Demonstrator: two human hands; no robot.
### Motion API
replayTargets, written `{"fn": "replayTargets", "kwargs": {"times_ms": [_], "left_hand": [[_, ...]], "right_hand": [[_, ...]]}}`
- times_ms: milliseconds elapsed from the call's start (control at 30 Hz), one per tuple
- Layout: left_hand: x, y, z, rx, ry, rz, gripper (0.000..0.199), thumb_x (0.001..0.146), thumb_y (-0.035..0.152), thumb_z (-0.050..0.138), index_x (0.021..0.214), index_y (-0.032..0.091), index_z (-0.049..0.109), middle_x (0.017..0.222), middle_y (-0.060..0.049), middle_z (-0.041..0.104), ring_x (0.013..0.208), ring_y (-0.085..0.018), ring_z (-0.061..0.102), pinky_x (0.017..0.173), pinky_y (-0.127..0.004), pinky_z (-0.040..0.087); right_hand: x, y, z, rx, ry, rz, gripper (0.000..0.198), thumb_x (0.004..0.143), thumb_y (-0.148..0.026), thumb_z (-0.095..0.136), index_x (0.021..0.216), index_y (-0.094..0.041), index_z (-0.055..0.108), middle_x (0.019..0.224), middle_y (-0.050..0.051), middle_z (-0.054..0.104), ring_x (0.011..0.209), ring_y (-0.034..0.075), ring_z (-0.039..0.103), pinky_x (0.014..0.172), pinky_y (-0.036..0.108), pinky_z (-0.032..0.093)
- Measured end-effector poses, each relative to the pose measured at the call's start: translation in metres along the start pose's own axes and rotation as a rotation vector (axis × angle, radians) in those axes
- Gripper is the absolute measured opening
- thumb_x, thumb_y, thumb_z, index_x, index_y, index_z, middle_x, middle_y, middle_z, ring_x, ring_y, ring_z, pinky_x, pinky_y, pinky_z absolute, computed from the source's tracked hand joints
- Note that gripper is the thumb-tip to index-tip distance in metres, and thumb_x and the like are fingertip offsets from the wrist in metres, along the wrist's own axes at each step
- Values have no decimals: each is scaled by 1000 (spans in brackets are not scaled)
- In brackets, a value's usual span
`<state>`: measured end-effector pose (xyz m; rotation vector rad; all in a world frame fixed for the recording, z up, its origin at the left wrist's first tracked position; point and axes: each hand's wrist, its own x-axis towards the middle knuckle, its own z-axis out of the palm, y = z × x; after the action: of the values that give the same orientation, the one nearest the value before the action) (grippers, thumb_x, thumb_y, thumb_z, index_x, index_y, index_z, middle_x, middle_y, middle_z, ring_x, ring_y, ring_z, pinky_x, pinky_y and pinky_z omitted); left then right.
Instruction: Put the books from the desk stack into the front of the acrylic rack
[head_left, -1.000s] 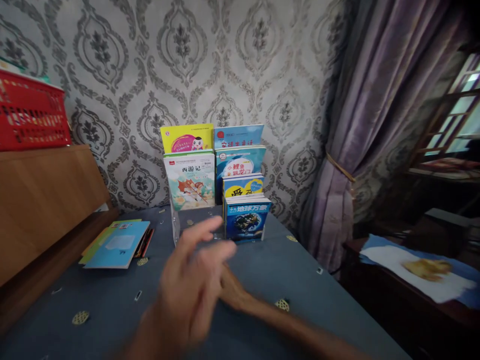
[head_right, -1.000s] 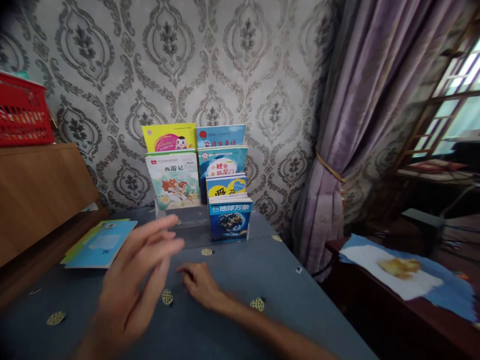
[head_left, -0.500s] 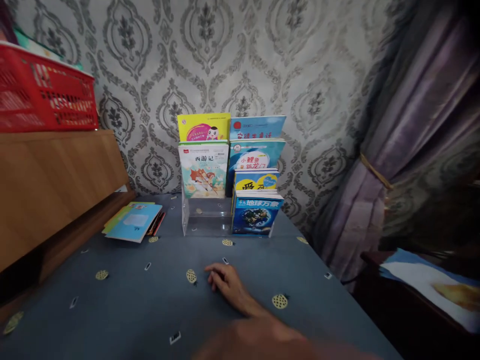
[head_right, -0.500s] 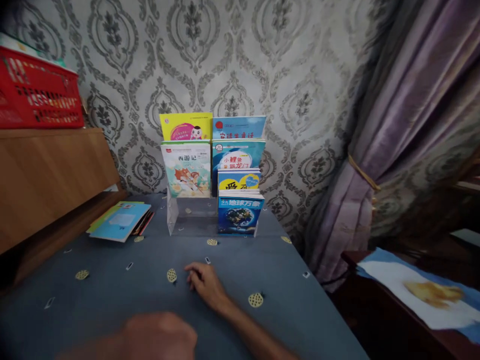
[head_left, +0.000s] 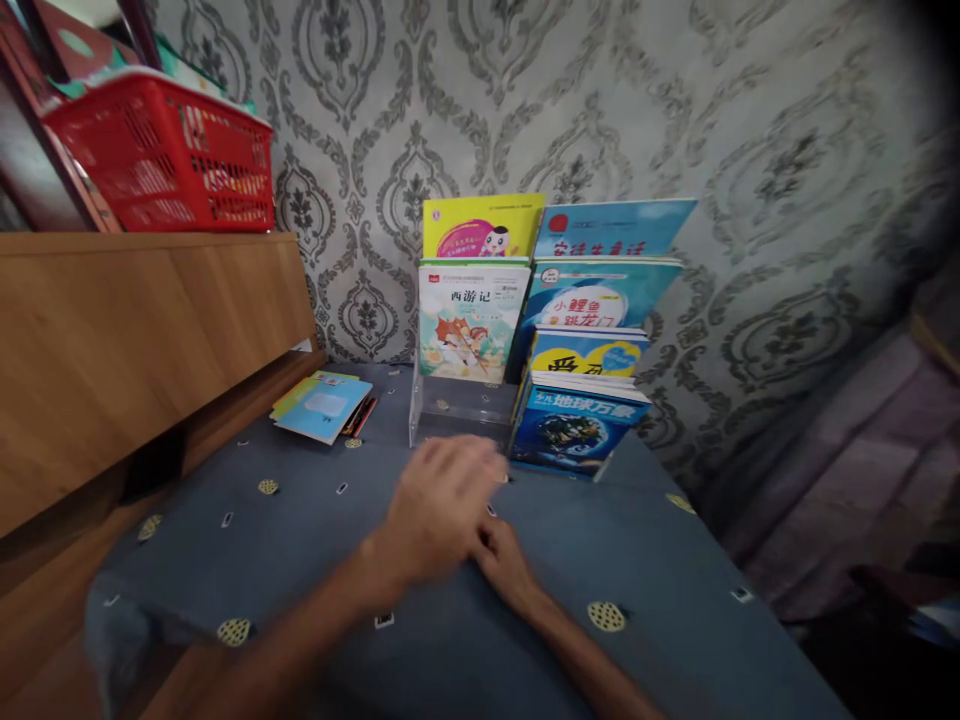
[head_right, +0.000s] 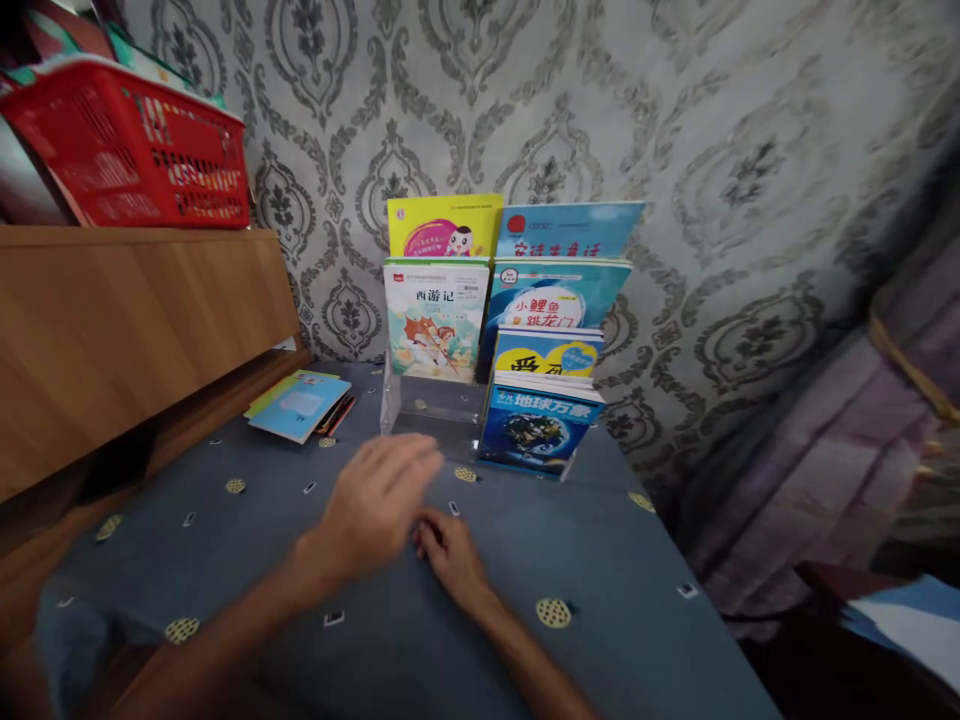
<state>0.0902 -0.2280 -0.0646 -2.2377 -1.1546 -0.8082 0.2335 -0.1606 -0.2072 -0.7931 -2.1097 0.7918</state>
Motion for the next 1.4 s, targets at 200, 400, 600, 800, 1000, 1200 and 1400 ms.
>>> {"fn": "replayTargets", "kwargs": {"times_ms": [200, 400, 600, 800, 1000, 1200, 1400], "left_hand": [[-60, -145, 54, 437, -554, -812, 63, 94, 29, 53, 148, 3, 37, 154, -30, 36, 143, -45, 34, 104, -69, 37], [-88, -184, 54, 576, -675, -859, 58, 94, 21, 45, 148, 3, 38, 149, -34, 41, 136, -46, 42, 103, -65, 37], [-82, -174, 41, 540, -717, -779, 53, 89, 9, 40, 141, 4, 47, 131, -29, 58, 121, -38, 58, 94, -48, 48], [-82, -132, 22, 460, -826, -680, 43, 91, 6, 39, 130, 2, 56, 110, -28, 68, 103, -35, 69, 87, -43, 51], [-77, -63, 18, 317, -937, -581, 33, 89, 4, 41, 108, 8, 68, 100, -22, 73, 98, -31, 72, 81, -38, 52], [-56, -22, 14, 81, -840, -507, 38, 103, 34, 36, 112, 16, 68, 103, -17, 75, 94, -29, 72, 78, -37, 52], [-72, -97, 34, 64, -696, -674, 43, 97, 38, 48, 134, 17, 56, 144, -15, 56, 131, -29, 54, 100, -38, 46]], "right_hand": [[-3, -5, -4, 205, -43, 181, 31, 89, -24, 44, 101, -17, 72, 75, 3, 72, 59, 14, 67, 59, 26, 53], [-2, -3, -2, 229, -52, 208, 30, 88, -27, 46, 101, -18, 72, 75, 3, 70, 60, 14, 65, 60, 26, 50], [-3, -5, -3, 236, -43, 199, 30, 89, -27, 45, 100, -18, 71, 74, 2, 69, 60, 14, 65, 60, 26, 50], [-2, -5, -2, 230, -30, 173, 29, 88, -22, 45, 99, -17, 72, 73, 2, 69, 58, 13, 64, 57, 25, 48], [-3, -4, 0, 205, -12, 153, 30, 88, -20, 45, 100, -17, 72, 71, 1, 69, 57, 13, 63, 57, 23, 48], [-5, -5, -1, 207, 5, 165, 32, 89, -20, 44, 104, -17, 72, 72, 1, 70, 56, 12, 63, 57, 23, 48], [-6, -9, -5, 199, 19, 195, 32, 89, -17, 44, 106, -16, 71, 75, 2, 70, 57, 11, 64, 56, 22, 48]]}}
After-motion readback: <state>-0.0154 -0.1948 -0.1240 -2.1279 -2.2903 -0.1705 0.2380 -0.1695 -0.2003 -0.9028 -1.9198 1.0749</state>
